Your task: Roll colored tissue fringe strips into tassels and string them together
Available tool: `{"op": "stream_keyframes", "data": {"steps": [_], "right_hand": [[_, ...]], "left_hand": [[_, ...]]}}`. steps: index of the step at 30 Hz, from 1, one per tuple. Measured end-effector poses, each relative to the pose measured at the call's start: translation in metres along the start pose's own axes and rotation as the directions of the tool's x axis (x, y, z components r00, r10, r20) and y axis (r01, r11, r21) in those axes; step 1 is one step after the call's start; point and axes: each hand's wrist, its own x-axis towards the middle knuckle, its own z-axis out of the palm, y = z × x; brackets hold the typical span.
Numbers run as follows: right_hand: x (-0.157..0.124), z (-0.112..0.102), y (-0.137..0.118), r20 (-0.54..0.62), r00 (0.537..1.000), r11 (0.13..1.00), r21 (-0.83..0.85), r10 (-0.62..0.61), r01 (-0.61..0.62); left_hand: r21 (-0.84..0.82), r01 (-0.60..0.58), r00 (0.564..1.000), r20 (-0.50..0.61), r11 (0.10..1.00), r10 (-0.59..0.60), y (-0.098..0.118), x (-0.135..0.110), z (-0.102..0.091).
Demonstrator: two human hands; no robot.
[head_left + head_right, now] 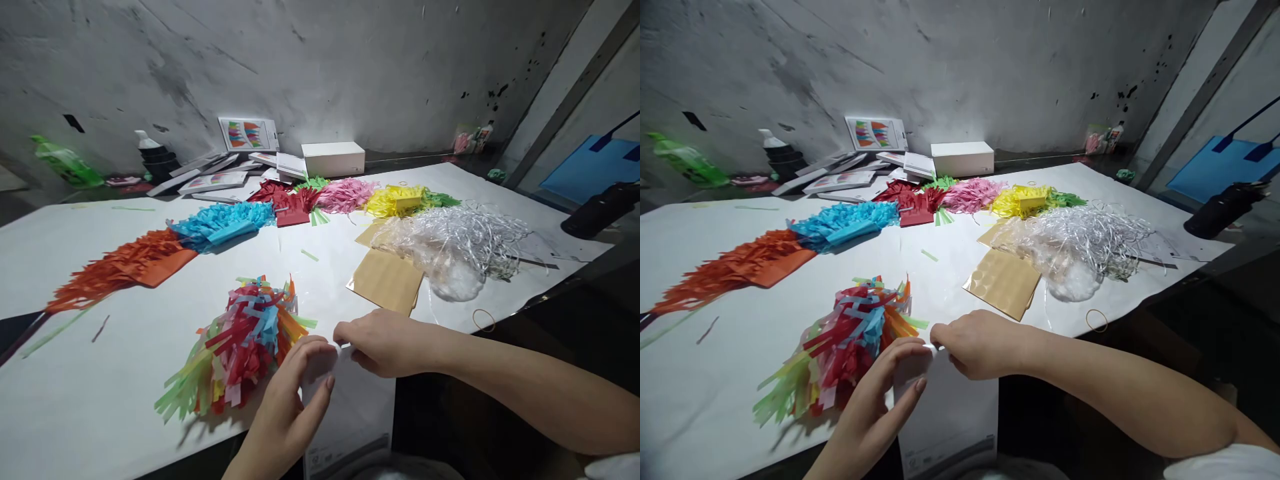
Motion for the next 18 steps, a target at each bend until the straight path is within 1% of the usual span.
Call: {"op": "stream_keyframes", "data": {"steps": [5,7,9,11,12,13,14,15,16,17,18], "right_hand": [[0.003,0.003,0.004,0.020,0.999,0.991,0.133,0.026,-0.029],[0.005,0.004,0.009,0.018,0.999,0.986,0.161,0.043,-0.045],[0.005,0.003,0.014,0.028,0.999,0.981,0.195,0.016,-0.021],[0.004,0.002,0.020,0.078,0.997,0.965,0.263,-0.026,0.005],[0.003,0.001,0.022,0.099,0.994,0.955,0.295,-0.037,0.006],[0.001,0.000,0.023,0.107,0.994,0.948,0.318,-0.035,-0.001],[-0.001,0.000,0.022,0.102,0.995,0.945,0.326,-0.021,-0.013],[-0.004,0.001,0.021,0.085,0.996,0.947,0.320,-0.001,-0.026],[-0.006,0.003,0.019,0.058,0.998,0.952,0.305,0.016,-0.033],[-0.008,0.005,0.016,0.033,0.999,0.957,0.289,0.024,-0.033],[-0.009,0.008,0.014,0.016,0.999,0.962,0.272,0.027,-0.031]], "left_hand": [[-0.006,-0.025,0.998,-0.051,1.000,0.025,0.001,0.005,0.007],[0.006,-0.028,0.998,-0.062,1.000,0.029,-0.001,0.006,0.009],[0.004,-0.044,0.997,-0.066,0.999,0.044,-0.003,0.005,0.009],[-0.016,-0.044,0.996,-0.075,0.999,0.043,-0.006,0.000,0.011],[-0.033,-0.013,0.995,-0.099,0.999,0.010,-0.006,-0.003,0.012],[-0.063,0.042,0.989,-0.139,0.997,-0.050,-0.006,-0.006,0.014],[-0.112,0.116,0.973,-0.187,0.987,-0.135,-0.005,-0.008,0.017],[-0.175,0.199,0.943,-0.232,0.964,-0.237,-0.004,-0.010,0.019],[-0.240,0.280,0.905,-0.258,0.930,-0.339,-0.003,-0.012,0.021],[-0.295,0.344,0.868,-0.262,0.891,-0.421,-0.001,-0.012,0.022],[-0.326,0.387,0.846,-0.247,0.862,-0.473,0.000,-0.012,0.022]]}}
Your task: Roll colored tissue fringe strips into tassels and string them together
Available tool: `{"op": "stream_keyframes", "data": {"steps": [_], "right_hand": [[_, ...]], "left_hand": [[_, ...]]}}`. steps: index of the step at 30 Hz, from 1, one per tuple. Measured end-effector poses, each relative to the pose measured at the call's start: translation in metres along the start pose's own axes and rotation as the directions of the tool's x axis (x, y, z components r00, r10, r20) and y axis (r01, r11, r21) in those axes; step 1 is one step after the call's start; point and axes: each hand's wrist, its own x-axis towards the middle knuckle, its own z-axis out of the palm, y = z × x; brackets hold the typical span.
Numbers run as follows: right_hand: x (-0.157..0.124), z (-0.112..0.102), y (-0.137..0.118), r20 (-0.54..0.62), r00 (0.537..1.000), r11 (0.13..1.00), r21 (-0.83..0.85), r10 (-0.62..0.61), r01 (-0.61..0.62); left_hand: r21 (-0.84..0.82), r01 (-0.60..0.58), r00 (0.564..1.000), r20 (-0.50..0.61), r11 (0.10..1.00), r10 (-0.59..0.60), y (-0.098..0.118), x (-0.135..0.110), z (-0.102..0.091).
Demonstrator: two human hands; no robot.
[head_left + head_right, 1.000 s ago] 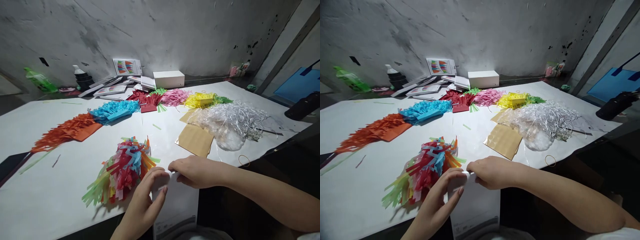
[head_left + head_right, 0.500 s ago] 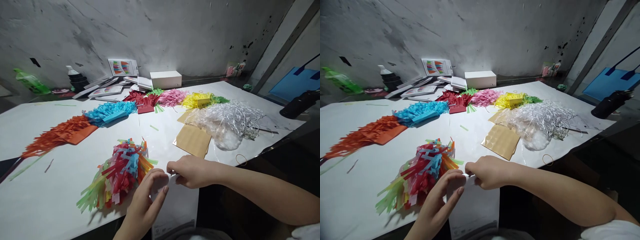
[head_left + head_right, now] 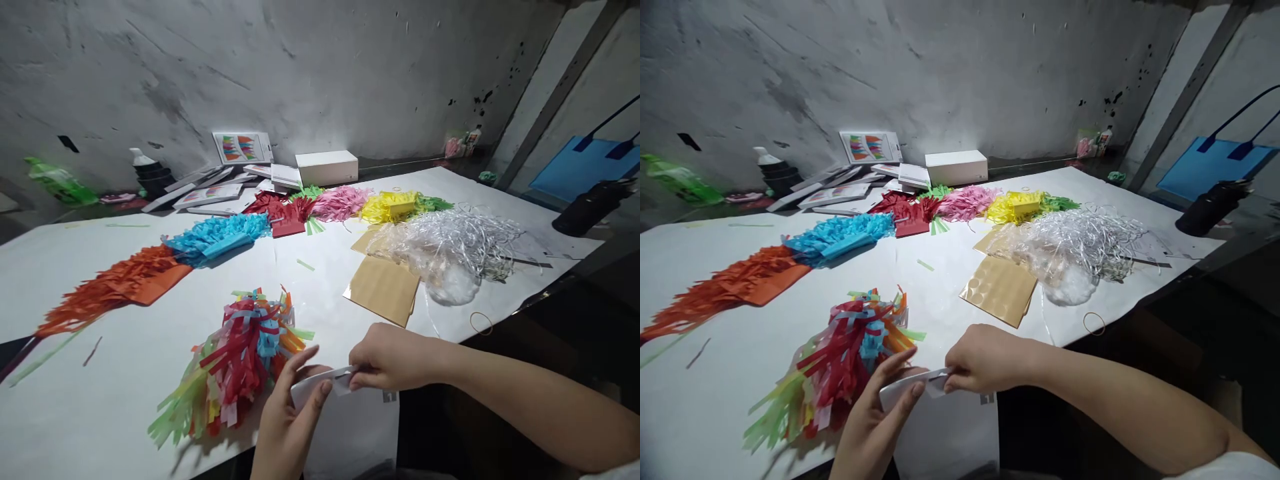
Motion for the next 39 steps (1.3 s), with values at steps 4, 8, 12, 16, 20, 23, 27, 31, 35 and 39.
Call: {"op": "stream_keyframes", "data": {"steps": [4,8,12,16,20,23,27,31,35,39], "right_hand": [[-0.004,0.010,-0.002,-0.052,0.999,0.998,-0.063,0.005,-0.009],[-0.005,0.012,-0.002,-0.058,0.998,0.994,-0.108,0.021,-0.027],[-0.003,0.009,-0.006,-0.046,0.999,0.996,-0.089,0.019,-0.023],[0.000,0.008,-0.007,-0.074,0.997,0.996,-0.084,-0.005,-0.001],[0.004,0.006,-0.002,-0.025,1.000,0.996,-0.088,-0.001,-0.001],[0.006,0.004,-0.001,-0.024,1.000,0.996,-0.091,0.006,-0.008],[0.009,-0.001,-0.003,-0.003,1.000,0.996,-0.084,0.023,-0.024],[0.015,-0.006,-0.002,0.024,0.999,0.998,-0.058,0.023,-0.021],[0.022,-0.003,0.002,0.035,0.999,1.000,-0.005,0.006,-0.006],[0.025,-0.002,0.008,0.024,1.000,1.000,0.008,0.002,-0.002]], "left_hand": [[0.066,-0.004,0.995,0.098,0.998,-0.002,0.006,0.003,-0.004],[0.012,0.043,0.998,0.048,0.999,-0.043,0.012,0.002,-0.004],[-0.033,0.084,0.996,0.042,0.996,-0.082,0.013,0.000,0.000],[0.001,0.058,0.996,0.074,0.998,-0.058,0.008,0.003,-0.003],[0.068,-0.024,0.990,0.141,0.997,0.014,0.005,0.006,-0.005],[0.047,-0.024,0.998,0.063,0.999,0.021,0.007,0.006,-0.002],[0.011,-0.019,0.998,0.062,1.000,0.018,0.009,0.004,0.003],[0.036,-0.015,0.997,0.078,0.999,0.013,0.010,0.005,0.004],[0.087,-0.053,0.997,0.068,0.995,0.047,0.012,0.006,0.003],[0.075,-0.040,0.998,0.059,0.996,0.035,0.012,0.006,0.004]]}}
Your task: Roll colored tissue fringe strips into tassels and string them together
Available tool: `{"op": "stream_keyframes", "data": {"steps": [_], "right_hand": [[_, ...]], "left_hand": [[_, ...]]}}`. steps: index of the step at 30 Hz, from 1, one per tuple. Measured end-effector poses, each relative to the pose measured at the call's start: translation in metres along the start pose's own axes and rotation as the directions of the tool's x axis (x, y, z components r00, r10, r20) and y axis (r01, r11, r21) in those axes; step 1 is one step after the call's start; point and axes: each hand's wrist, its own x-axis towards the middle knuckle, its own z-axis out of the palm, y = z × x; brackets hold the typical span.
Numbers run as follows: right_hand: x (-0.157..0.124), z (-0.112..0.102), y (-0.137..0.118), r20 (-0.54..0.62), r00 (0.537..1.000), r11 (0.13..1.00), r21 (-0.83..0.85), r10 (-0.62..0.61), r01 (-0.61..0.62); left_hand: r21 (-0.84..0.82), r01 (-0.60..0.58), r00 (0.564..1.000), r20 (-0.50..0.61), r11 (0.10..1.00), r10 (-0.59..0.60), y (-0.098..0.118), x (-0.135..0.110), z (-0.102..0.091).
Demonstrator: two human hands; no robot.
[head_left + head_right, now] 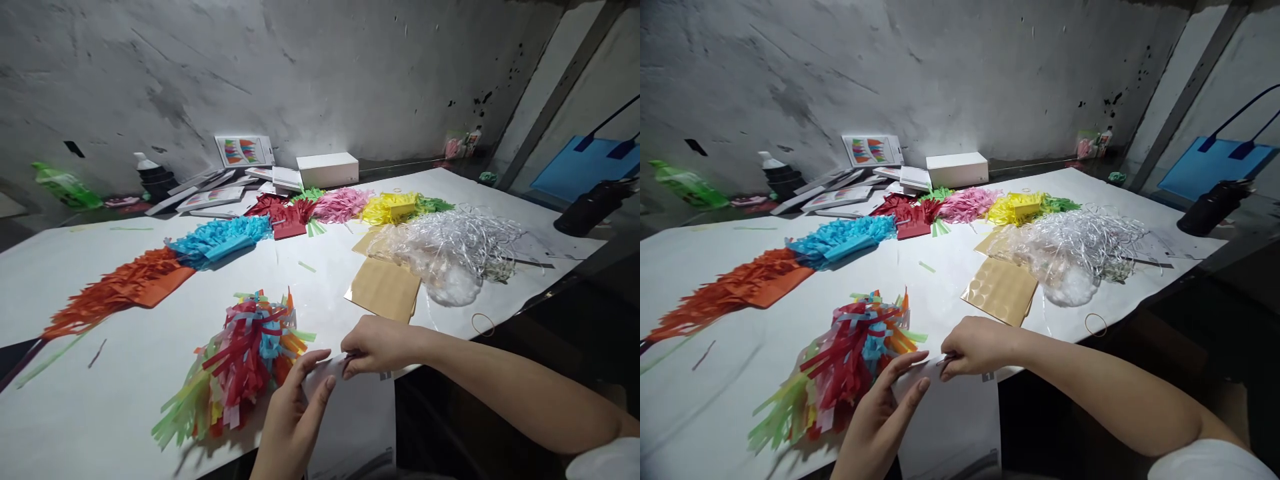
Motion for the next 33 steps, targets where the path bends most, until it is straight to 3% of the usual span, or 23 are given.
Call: {"op": "stream_keyframes", "data": {"steps": [6,11,14,17,19,21,23,25,27,29,33], "right_hand": [[0.000,-0.001,0.007,0.091,0.995,0.997,0.071,-0.043,0.037],[-0.004,0.010,0.010,-0.008,0.999,0.990,0.131,-0.050,0.051],[-0.012,0.015,0.014,-0.052,0.998,0.973,0.224,-0.044,0.054],[-0.022,0.023,0.017,-0.152,0.988,0.941,0.335,0.011,0.041],[-0.026,0.034,0.018,-0.258,0.961,0.881,0.471,0.099,0.036],[-0.026,0.051,0.019,-0.358,0.905,0.783,0.620,0.230,0.046],[-0.023,0.070,0.019,-0.413,0.844,0.692,0.719,0.343,0.071],[-0.018,0.089,0.018,-0.448,0.782,0.606,0.787,0.434,0.115],[-0.014,0.104,0.017,-0.478,0.734,0.560,0.813,0.482,0.161],[-0.015,0.113,0.017,-0.507,0.711,0.546,0.812,0.487,0.206],[-0.024,0.115,0.019,-0.544,0.735,0.566,0.780,0.404,0.267]], "left_hand": [[-0.138,0.089,0.995,-0.020,0.986,-0.093,-0.002,0.002,0.003],[-0.143,0.164,0.985,0.086,0.976,-0.153,0.000,0.005,-0.001],[-0.235,0.187,0.981,0.100,0.954,-0.168,-0.002,0.005,-0.005],[-0.439,0.355,0.935,0.157,0.826,-0.318,-0.007,0.005,-0.006],[-0.526,0.439,0.895,0.184,0.728,-0.406,-0.011,0.005,-0.007],[-0.538,0.444,0.888,0.159,0.717,-0.431,-0.014,0.003,-0.007],[-0.463,0.382,0.915,0.067,0.800,-0.398,-0.016,-0.001,-0.008],[-0.290,0.263,0.955,-0.060,0.920,-0.291,-0.018,-0.006,-0.008],[-0.153,0.181,0.973,-0.115,0.971,-0.199,-0.021,-0.009,-0.008],[-0.207,0.231,0.964,-0.085,0.951,-0.252,-0.024,-0.009,-0.008],[-0.494,0.479,0.868,0.143,0.725,-0.476,-0.032,-0.007,-0.007]]}}
